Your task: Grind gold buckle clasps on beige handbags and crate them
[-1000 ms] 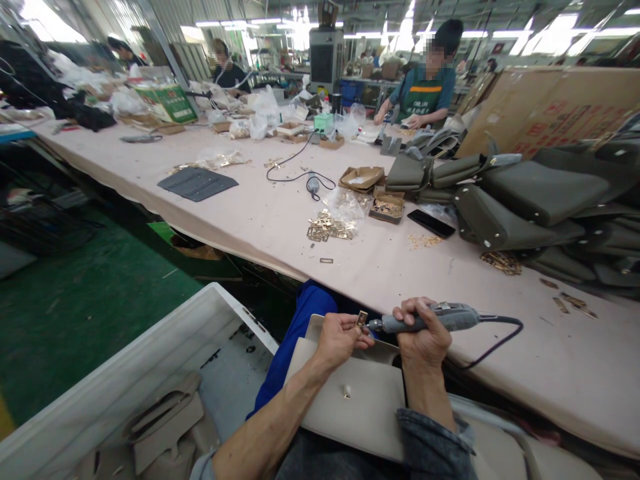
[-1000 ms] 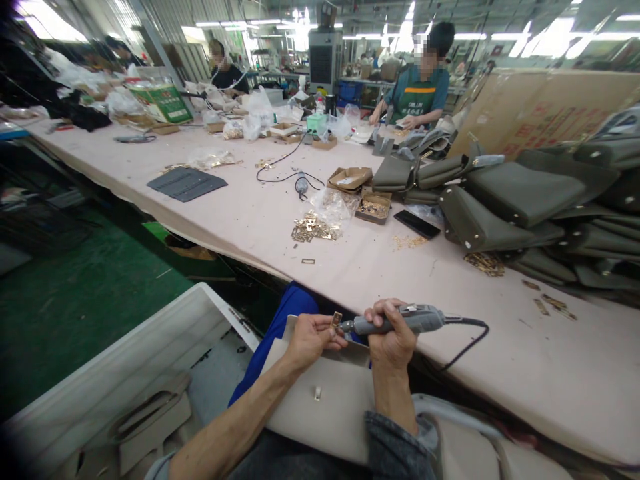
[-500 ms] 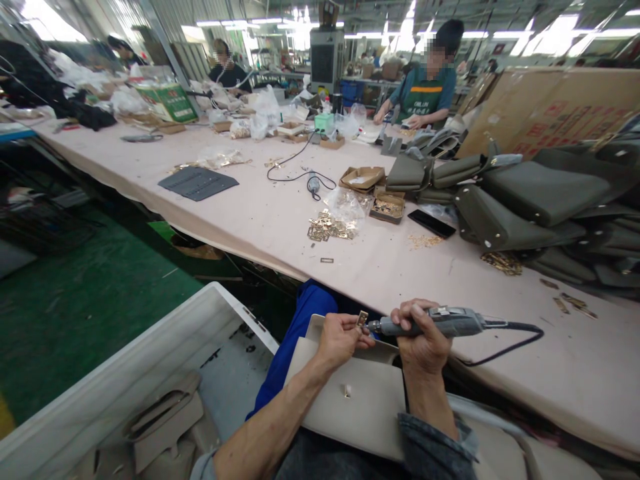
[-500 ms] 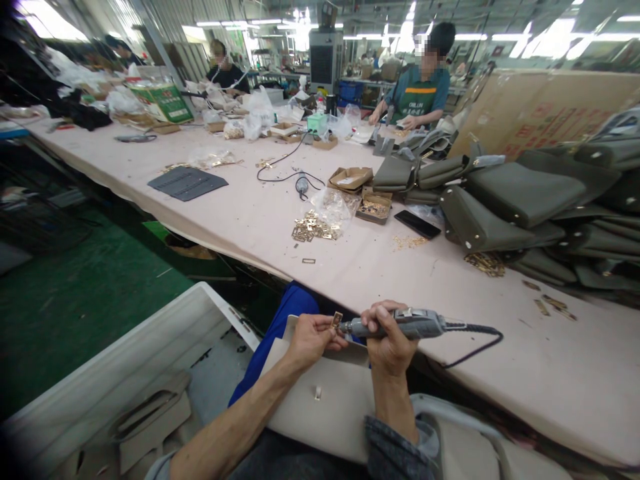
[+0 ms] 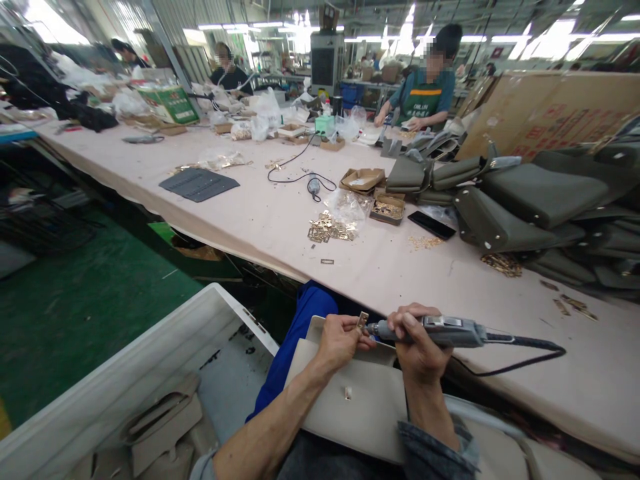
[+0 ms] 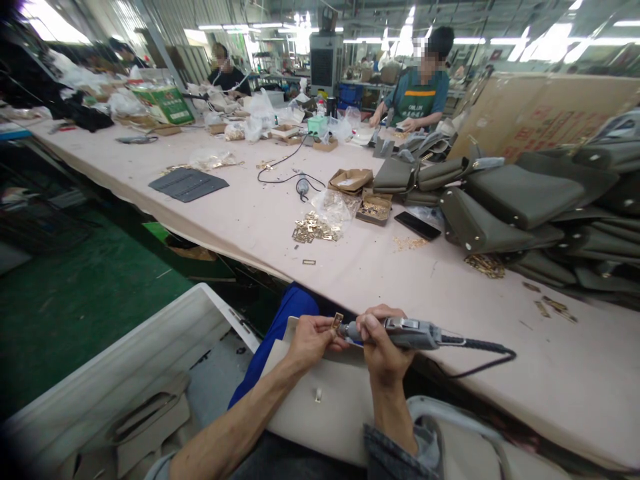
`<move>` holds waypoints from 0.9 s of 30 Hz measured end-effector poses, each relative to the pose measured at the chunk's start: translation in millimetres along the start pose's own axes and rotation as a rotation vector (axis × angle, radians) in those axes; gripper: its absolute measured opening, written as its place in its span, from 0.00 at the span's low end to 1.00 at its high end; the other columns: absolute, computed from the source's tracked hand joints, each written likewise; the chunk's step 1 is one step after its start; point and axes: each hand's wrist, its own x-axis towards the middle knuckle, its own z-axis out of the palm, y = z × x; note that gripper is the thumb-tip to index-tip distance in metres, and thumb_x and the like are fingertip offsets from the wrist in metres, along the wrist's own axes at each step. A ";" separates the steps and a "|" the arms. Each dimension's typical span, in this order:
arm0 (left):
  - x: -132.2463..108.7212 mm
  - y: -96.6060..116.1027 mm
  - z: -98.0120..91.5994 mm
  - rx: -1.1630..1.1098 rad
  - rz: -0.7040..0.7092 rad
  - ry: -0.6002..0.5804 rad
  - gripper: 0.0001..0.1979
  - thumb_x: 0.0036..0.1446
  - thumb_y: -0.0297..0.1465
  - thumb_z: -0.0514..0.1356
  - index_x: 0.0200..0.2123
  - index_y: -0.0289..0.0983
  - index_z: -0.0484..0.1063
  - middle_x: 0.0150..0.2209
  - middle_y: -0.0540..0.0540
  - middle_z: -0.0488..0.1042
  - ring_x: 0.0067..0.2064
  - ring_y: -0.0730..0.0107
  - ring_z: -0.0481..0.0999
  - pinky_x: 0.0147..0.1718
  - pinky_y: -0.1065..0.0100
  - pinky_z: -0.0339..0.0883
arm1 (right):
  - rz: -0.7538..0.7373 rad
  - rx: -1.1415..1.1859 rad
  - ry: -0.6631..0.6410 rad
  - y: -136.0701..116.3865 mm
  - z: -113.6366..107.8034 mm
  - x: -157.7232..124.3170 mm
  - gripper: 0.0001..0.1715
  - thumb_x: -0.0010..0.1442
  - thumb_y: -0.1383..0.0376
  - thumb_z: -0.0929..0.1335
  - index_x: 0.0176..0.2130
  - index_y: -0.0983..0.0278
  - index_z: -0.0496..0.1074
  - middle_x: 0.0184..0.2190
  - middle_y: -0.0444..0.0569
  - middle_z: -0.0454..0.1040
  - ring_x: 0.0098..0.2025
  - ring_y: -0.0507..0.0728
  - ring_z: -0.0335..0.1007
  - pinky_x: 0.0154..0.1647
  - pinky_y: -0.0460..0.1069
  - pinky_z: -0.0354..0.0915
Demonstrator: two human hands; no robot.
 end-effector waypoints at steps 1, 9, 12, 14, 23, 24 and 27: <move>-0.3 1.4 0.3 -0.007 -0.003 0.000 0.18 0.49 0.37 0.71 0.37 0.27 0.81 0.31 0.36 0.83 0.29 0.61 0.84 0.30 0.69 0.78 | -0.011 -0.016 -0.024 -0.6 0.6 -1.9 0.05 0.58 0.70 0.71 0.35 0.62 0.71 0.25 0.41 0.69 0.22 0.50 0.64 0.28 0.50 0.64; -0.8 6.9 -0.3 -0.042 -0.013 -0.038 0.13 0.50 0.33 0.67 0.35 0.28 0.82 0.31 0.38 0.83 0.29 0.61 0.84 0.31 0.67 0.78 | -0.095 -0.219 -0.241 -5.2 1.9 -15.0 0.09 0.57 0.72 0.73 0.38 0.61 0.74 0.29 0.45 0.75 0.31 0.55 0.73 0.35 0.54 0.69; -1.3 5.2 -1.9 -0.050 0.010 -0.056 0.13 0.49 0.30 0.64 0.36 0.28 0.82 0.30 0.39 0.83 0.30 0.61 0.83 0.31 0.66 0.78 | -0.115 -0.225 -0.310 -5.4 3.6 -13.7 0.10 0.57 0.73 0.74 0.38 0.61 0.75 0.30 0.47 0.76 0.31 0.56 0.74 0.35 0.54 0.71; -2.1 5.1 -2.2 -0.047 0.028 -0.054 0.13 0.49 0.30 0.62 0.36 0.28 0.82 0.30 0.40 0.83 0.29 0.61 0.83 0.30 0.67 0.78 | -0.103 -0.236 -0.344 -5.8 4.9 -11.0 0.10 0.56 0.74 0.74 0.37 0.61 0.76 0.30 0.47 0.77 0.31 0.56 0.75 0.35 0.54 0.71; -8.5 8.8 -4.2 0.148 0.128 0.012 0.07 0.47 0.29 0.63 0.23 0.32 0.78 0.22 0.45 0.79 0.27 0.61 0.80 0.23 0.70 0.73 | 0.066 -0.348 -0.610 0.1 4.3 6.7 0.10 0.52 0.68 0.77 0.35 0.62 0.76 0.26 0.45 0.75 0.25 0.52 0.70 0.27 0.48 0.67; -8.7 8.2 -4.8 0.158 0.130 0.022 0.06 0.47 0.29 0.63 0.23 0.32 0.78 0.22 0.46 0.79 0.27 0.61 0.80 0.23 0.70 0.73 | 0.090 -0.353 -0.626 1.3 4.5 7.9 0.11 0.51 0.68 0.78 0.35 0.62 0.75 0.26 0.45 0.75 0.25 0.52 0.70 0.27 0.48 0.66; -7.3 4.6 -5.1 0.063 0.060 0.019 0.05 0.46 0.26 0.62 0.27 0.32 0.78 0.22 0.46 0.79 0.26 0.61 0.81 0.26 0.67 0.76 | 0.139 -0.296 -0.624 1.4 7.3 11.3 0.12 0.50 0.69 0.78 0.35 0.62 0.74 0.26 0.45 0.75 0.25 0.52 0.69 0.27 0.48 0.66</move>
